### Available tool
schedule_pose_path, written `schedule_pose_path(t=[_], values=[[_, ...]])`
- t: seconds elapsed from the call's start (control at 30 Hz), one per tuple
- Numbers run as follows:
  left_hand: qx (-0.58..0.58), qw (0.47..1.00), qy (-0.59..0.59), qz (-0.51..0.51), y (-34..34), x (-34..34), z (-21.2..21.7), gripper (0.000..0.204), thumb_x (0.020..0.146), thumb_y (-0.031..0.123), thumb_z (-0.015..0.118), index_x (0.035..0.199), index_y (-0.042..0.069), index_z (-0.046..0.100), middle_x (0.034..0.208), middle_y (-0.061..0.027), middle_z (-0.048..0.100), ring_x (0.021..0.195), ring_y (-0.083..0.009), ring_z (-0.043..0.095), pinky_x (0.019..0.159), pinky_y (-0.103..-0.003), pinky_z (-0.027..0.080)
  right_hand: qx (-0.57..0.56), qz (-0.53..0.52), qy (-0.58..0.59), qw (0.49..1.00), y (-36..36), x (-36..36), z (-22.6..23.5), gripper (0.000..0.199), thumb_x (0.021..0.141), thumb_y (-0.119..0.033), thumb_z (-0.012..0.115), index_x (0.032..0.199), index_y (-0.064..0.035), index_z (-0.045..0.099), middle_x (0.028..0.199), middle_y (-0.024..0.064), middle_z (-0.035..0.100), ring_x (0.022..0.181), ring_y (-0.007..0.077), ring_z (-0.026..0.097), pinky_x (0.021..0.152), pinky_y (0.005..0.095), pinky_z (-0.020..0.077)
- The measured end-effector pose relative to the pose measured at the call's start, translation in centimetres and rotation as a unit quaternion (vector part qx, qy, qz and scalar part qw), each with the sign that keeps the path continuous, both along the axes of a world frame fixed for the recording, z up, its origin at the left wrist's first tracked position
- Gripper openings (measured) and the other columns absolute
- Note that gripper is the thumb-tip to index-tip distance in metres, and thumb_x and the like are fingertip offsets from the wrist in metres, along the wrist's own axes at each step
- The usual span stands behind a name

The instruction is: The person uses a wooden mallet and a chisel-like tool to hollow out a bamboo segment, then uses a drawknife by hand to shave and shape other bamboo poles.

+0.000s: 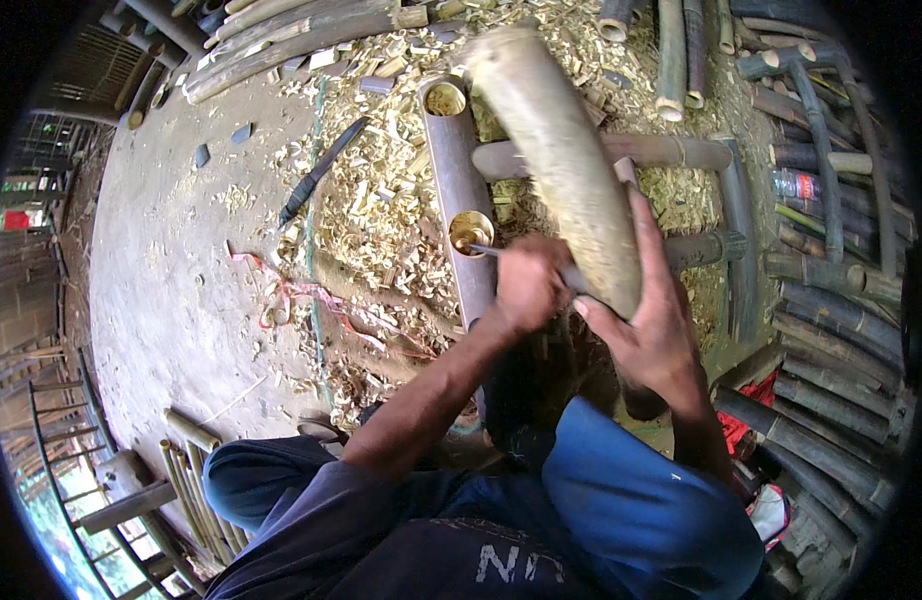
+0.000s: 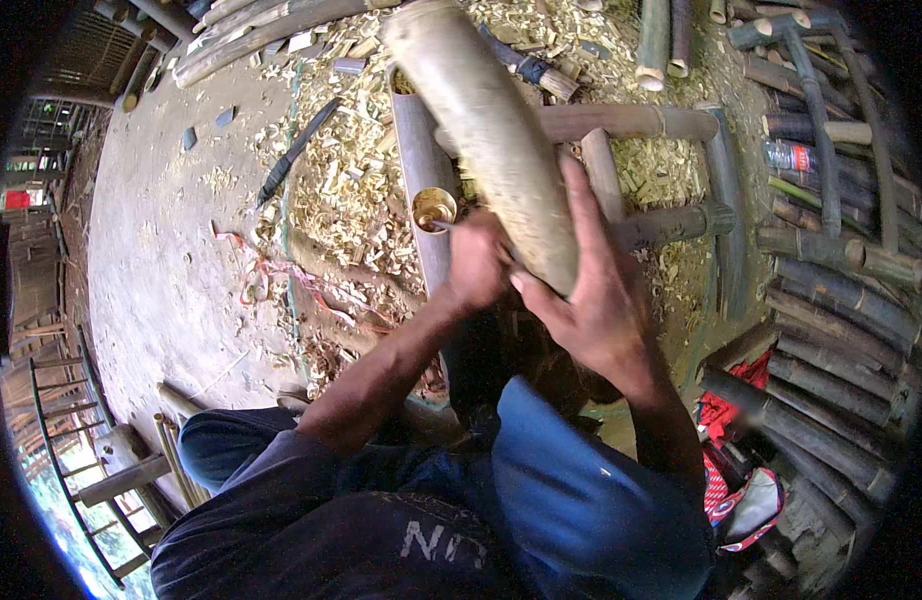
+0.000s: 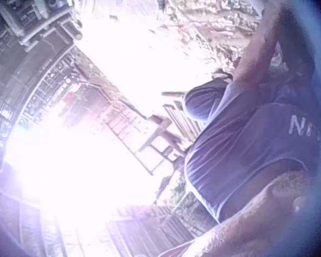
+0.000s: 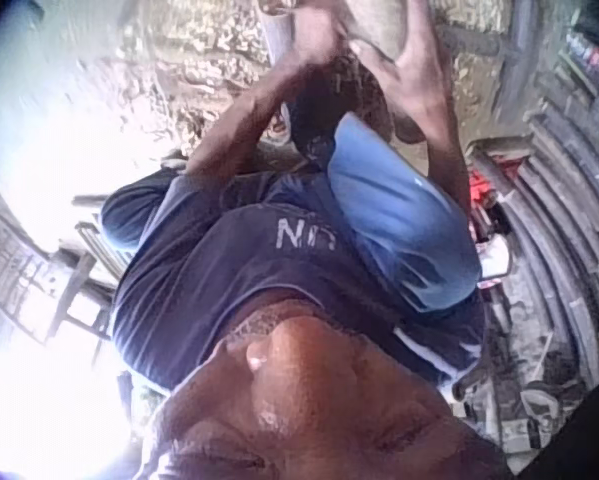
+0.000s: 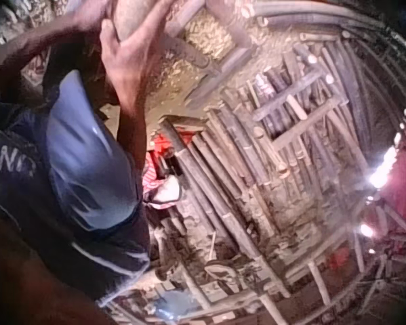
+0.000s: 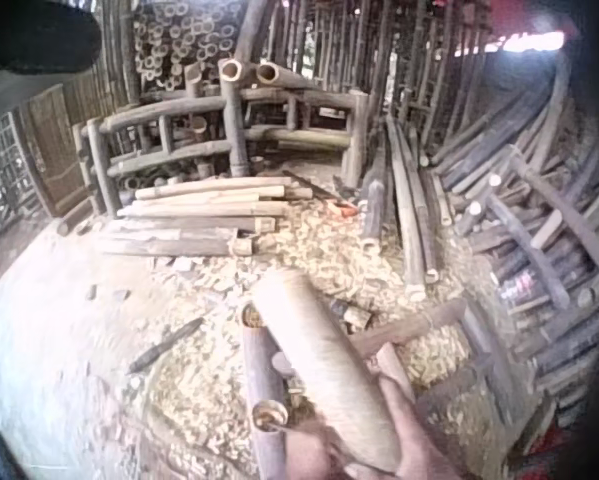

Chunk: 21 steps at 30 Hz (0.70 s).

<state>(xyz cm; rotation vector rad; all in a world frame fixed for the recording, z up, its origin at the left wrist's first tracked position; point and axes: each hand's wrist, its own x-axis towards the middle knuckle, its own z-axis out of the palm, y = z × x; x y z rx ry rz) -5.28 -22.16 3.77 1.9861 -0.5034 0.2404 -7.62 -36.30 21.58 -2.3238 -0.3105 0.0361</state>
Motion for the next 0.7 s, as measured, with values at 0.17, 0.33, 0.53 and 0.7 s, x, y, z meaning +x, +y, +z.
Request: schedule_pose_path(t=[0.17, 0.33, 0.53, 0.7], values=[[0.1, 0.993, 0.06, -0.029, 1.2, -0.3, 2.1, 0.035, 0.063, 0.02, 0.079, 0.094, 0.01, 0.067, 0.089, -0.0118, 0.066, 0.09, -0.0342, 0.065, 0.076, -0.047, 0.052, 0.045, -0.041, 0.025, 0.998, -0.6, -1.3, 1.1, 0.1, 0.078, -0.013, 0.076, 0.158, 0.0002, 0.017, 0.155, 0.0265, 0.036, 0.142, 0.037, 0.041, 0.116, 0.0432, 0.0338], [0.045, 0.992, 0.102, -0.053, 4.2, 1.0, 0.3, 0.031, 0.062, 0.013, 0.073, 0.091, 0.005, 0.066, 0.087, -0.0154, 0.065, 0.083, -0.0388, 0.066, 0.073, -0.047, 0.052, 0.054, -0.066, -0.029, 0.996, 0.2, -2.5, 0.1, 0.1, 0.08, -0.018, 0.076, 0.157, 0.0025, 0.015, 0.154, 0.0296, 0.036, 0.141, 0.0406, 0.04, 0.116, 0.0435, 0.033], [-0.078, 0.992, 0.064, 0.069, 7.8, 2.2, -2.1, 0.009, 0.08, 0.01, 0.069, 0.079, 0.002, 0.066, 0.083, -0.0138, 0.069, 0.071, -0.024, 0.066, 0.06, -0.036, 0.051, -0.026, 0.019, 0.117, 0.993, 1.2, -3.0, -2.6, 0.1, 0.081, -0.017, 0.076, 0.157, 0.003, 0.015, 0.153, 0.0323, 0.035, 0.14, 0.0455, 0.041, 0.115, 0.0472, 0.0358], [-0.29, 0.906, 0.253, 0.176, 11.0, 7.2, 4.8, 0.011, 0.088, 0.009, 0.065, 0.081, 0.003, 0.07, 0.076, -0.0095, 0.07, 0.063, -0.0109, 0.061, 0.054, -0.027, 0.048, 0.07, -0.011, 0.078, 0.994, -0.4, -4.5, -5.4, 0.1, 0.081, -0.014, 0.075, 0.158, 0.0007, 0.013, 0.154, 0.03, 0.034, 0.142, 0.0397, 0.04, 0.117, 0.0436, 0.0326]])
